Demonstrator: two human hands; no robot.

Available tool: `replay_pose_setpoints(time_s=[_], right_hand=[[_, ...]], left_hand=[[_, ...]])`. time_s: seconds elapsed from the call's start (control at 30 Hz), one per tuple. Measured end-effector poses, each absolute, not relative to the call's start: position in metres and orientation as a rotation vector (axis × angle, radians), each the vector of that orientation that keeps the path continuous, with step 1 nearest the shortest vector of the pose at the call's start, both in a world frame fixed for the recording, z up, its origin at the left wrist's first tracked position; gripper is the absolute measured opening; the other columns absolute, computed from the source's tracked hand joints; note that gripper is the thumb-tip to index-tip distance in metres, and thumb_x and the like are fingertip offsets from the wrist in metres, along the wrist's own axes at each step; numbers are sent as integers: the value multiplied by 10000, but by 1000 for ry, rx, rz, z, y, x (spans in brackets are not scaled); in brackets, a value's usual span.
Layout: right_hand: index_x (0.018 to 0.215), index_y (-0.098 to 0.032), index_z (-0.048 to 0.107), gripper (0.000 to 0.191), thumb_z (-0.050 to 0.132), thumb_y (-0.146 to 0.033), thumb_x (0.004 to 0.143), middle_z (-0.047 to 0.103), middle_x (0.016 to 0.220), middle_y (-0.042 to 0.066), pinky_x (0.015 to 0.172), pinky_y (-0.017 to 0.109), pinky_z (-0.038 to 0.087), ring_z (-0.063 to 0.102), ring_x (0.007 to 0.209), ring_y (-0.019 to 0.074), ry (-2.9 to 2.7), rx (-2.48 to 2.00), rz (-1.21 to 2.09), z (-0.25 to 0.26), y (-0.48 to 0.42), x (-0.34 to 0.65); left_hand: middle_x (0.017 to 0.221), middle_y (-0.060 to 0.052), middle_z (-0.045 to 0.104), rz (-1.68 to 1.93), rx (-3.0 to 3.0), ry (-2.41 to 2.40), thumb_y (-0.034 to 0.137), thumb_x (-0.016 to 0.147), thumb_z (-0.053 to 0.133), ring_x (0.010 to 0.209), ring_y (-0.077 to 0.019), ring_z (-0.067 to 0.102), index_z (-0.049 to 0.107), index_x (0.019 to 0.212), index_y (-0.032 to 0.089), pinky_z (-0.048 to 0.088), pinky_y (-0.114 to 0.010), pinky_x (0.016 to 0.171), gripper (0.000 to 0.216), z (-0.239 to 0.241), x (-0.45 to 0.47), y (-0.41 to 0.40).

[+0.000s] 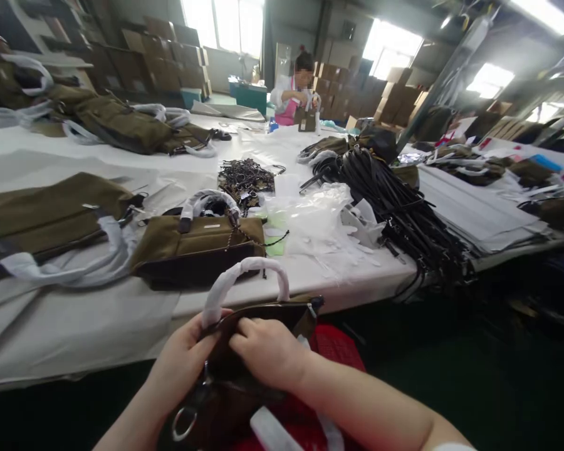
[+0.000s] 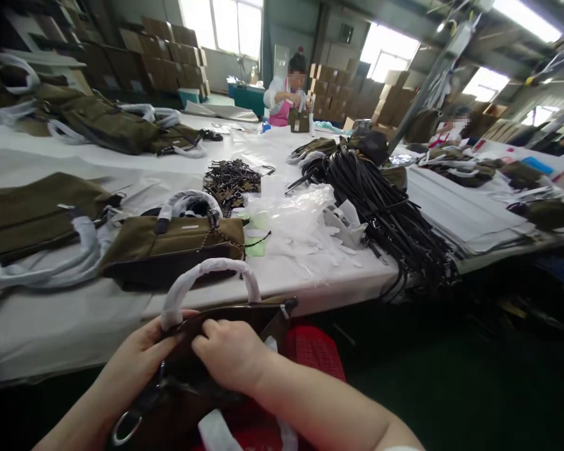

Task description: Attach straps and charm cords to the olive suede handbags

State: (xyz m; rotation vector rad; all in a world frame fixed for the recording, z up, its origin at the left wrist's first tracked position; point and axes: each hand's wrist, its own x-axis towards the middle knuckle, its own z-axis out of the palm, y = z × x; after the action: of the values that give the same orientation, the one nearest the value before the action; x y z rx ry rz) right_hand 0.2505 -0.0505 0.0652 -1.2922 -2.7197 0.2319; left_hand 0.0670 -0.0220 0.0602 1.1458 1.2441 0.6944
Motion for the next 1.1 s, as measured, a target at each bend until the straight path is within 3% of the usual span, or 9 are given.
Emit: replay_pose_setpoints(time_s=[0.5,0.63,0.73,0.9,1.1], right_hand=[[1040,-193,675,193,531,-260,929,730,897,50,597,271,474,674,725,194,-2713,-1341,665,60,-52,253],[930,-175,703,196,567,-314,906,747,817,53,598,271,466,675,676,197,-2746,-1300,764,85,-57,258],[876,-188,706,147,591,-276,899,747,822,22,648,230,471,672,701,150,-2512,-1078,818,120,-55,278],[848,-185,672,231,516,-319,955,697,723,5,617,214,469,617,602,116,-1810,-1345,488,142,1,326],[1073,-200,692,216,592,-216,883,723,1078,50,826,252,479,671,913,172,-2229,-1941,242,75,95,338]], left_hand=[[1002,-49,761,677,1571,1357,313,782,540,935,-265,687,704,1066,183,529,-306,844,353,76,78,-26],[961,-44,765,663,1561,1332,291,763,536,930,-266,692,708,1069,180,541,-298,827,368,76,77,-23],[925,-44,766,648,1494,1282,306,763,552,911,-268,698,707,1076,177,555,-306,809,372,74,73,-18],[973,-37,753,627,1550,1269,275,794,524,940,-245,689,727,1000,208,518,-309,910,297,77,68,-26],[984,-26,741,569,1597,1187,175,792,455,943,-218,672,725,975,241,512,-271,860,332,85,77,-53]])
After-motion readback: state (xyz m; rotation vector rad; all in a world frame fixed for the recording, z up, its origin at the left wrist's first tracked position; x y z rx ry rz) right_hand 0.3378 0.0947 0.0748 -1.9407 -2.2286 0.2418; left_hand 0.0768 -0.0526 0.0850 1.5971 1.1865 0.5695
